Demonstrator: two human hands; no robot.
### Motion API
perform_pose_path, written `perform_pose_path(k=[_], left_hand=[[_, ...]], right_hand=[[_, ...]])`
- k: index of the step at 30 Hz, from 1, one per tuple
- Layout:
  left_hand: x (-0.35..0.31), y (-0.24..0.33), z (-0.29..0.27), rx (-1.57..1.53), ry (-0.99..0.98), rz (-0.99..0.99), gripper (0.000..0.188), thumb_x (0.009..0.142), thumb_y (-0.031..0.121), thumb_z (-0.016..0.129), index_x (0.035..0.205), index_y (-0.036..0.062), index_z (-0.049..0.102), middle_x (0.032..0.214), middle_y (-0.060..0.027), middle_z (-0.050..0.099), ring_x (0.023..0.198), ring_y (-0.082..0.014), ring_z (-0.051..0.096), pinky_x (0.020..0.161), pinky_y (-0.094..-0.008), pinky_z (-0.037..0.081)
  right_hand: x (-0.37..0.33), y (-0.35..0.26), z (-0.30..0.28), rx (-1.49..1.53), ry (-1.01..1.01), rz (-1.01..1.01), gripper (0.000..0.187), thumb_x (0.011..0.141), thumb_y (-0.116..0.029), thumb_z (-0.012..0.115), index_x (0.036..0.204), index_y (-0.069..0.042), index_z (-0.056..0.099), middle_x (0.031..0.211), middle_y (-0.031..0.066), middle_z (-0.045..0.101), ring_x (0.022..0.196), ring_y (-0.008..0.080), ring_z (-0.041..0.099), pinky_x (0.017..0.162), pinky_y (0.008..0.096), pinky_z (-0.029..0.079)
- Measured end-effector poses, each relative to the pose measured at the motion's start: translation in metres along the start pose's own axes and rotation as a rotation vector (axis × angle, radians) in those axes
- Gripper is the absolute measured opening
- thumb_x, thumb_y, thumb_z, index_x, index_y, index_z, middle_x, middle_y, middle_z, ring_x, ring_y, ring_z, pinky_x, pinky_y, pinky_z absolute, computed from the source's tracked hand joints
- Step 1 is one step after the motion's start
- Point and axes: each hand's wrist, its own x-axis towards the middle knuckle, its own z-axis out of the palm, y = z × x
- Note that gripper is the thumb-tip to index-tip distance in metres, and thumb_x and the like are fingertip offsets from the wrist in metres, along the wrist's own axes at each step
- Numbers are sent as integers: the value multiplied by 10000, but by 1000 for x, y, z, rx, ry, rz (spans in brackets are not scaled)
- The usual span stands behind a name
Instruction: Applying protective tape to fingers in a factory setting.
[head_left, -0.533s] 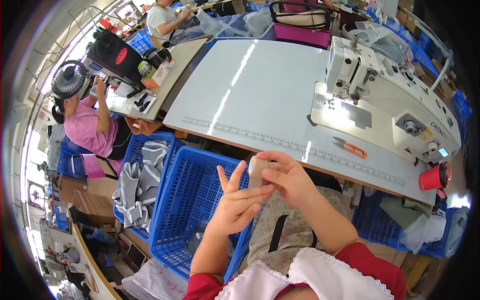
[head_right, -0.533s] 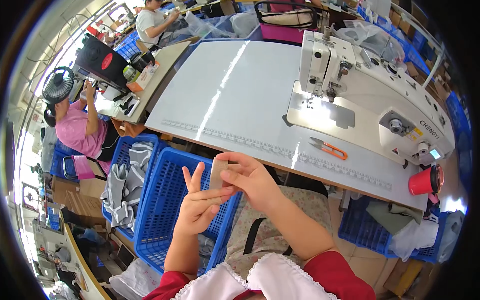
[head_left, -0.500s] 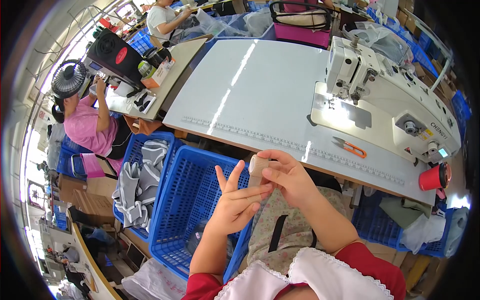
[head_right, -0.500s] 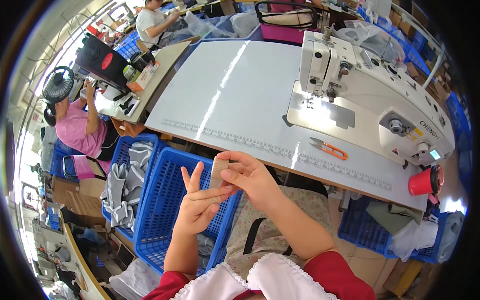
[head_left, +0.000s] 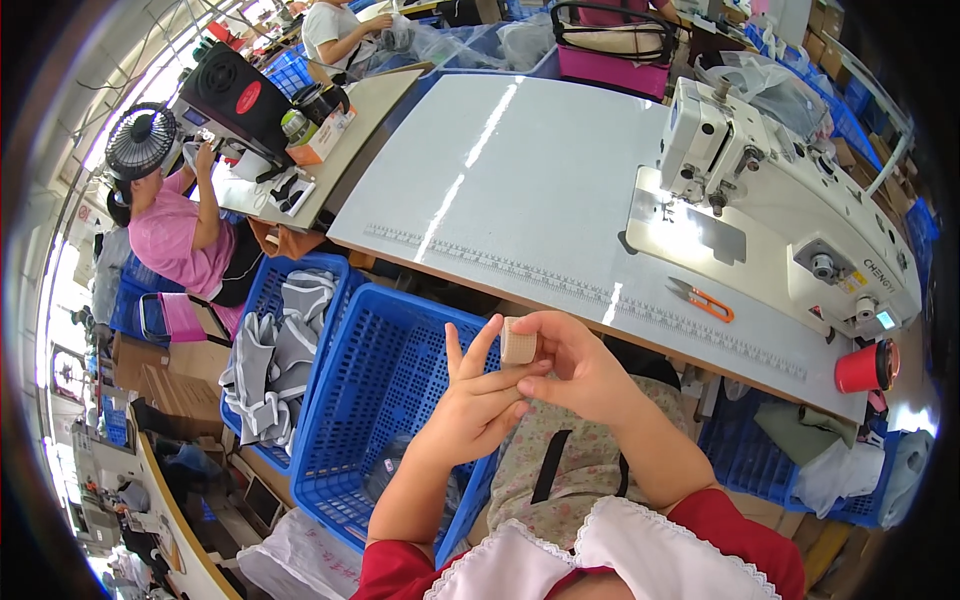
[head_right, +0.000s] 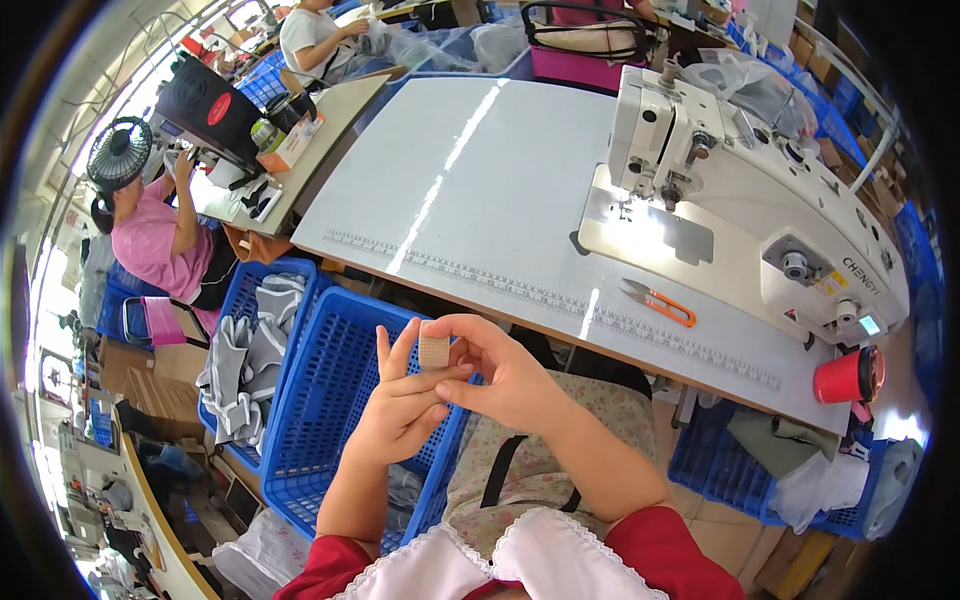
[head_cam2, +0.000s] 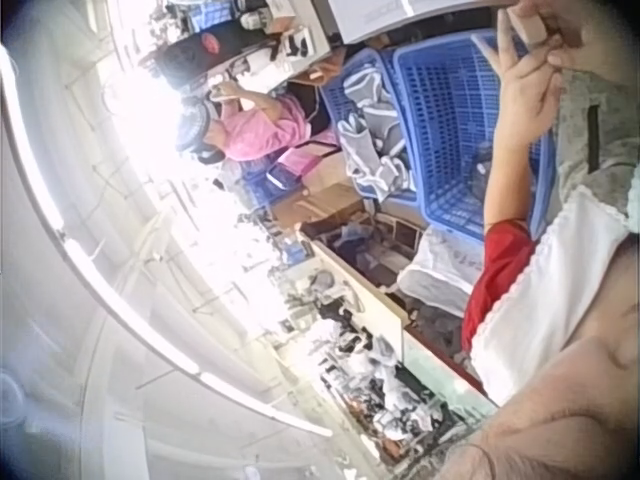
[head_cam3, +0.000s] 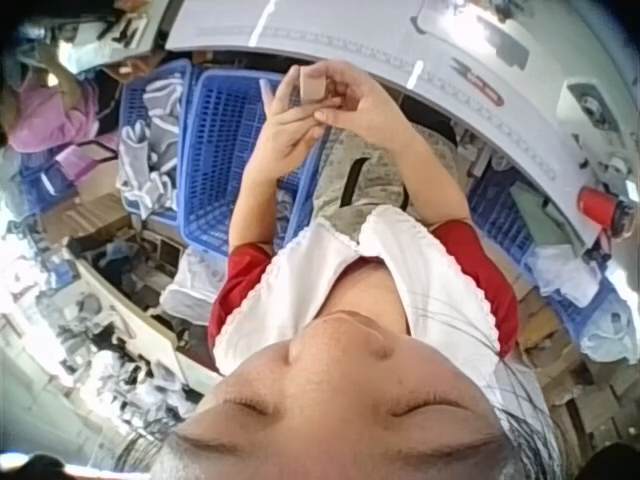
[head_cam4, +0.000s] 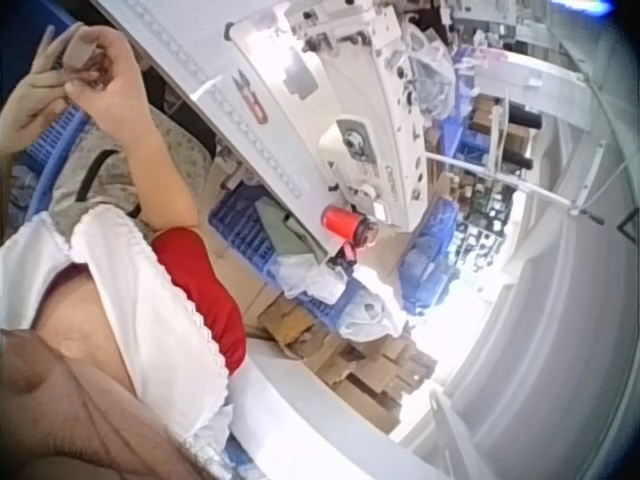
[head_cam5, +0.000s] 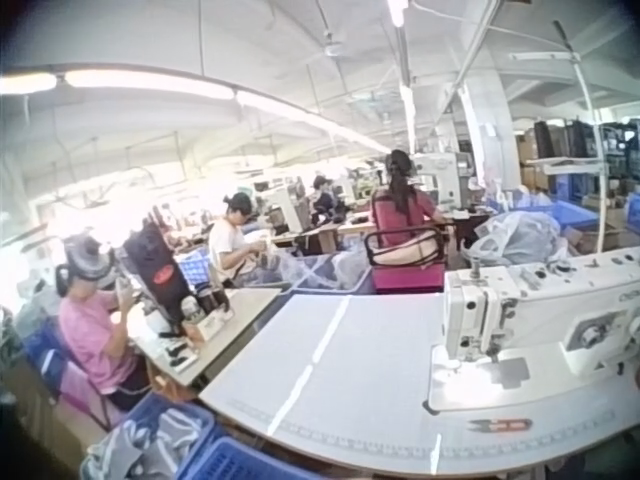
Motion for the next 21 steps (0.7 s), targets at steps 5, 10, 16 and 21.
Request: perform_pose_path(k=[5,10,16,21], left_hand=[[1,4,5,73,39,13,235,877,179,557,1005,55,709,1233,-17,614,1420,-368,126,1090,-564,-115],[-3,-4,13,166,48,86,211,861,186,588,970,61,718,1274,-24,582,1414,-368,119,1094,-568,-81],[-11,-8,23,214,249,221,126,754,121,694,873,83,710,1459,-121,338,1396,-425,71,1095,-582,7],[-6,-5,28,79,283,90,119,792,150,677,871,67,710,1492,-291,173,1393,-488,-9,1095,-577,11]], right_hand=[[1,5,1,121,29,-33,589,781,72,650,1302,-81,419,1178,37,506,1053,132,510,894,297,445],[0,5,2,244,11,-66,616,781,80,638,1312,-107,388,1182,49,501,1076,138,503,888,290,433],[0,6,4,244,33,-51,623,770,49,665,1300,-119,384,1183,47,502,1052,135,503,831,278,409],[-1,9,-2,149,1,-148,583,768,65,653,1258,-123,400,1220,60,473,1057,157,501,822,287,421]])
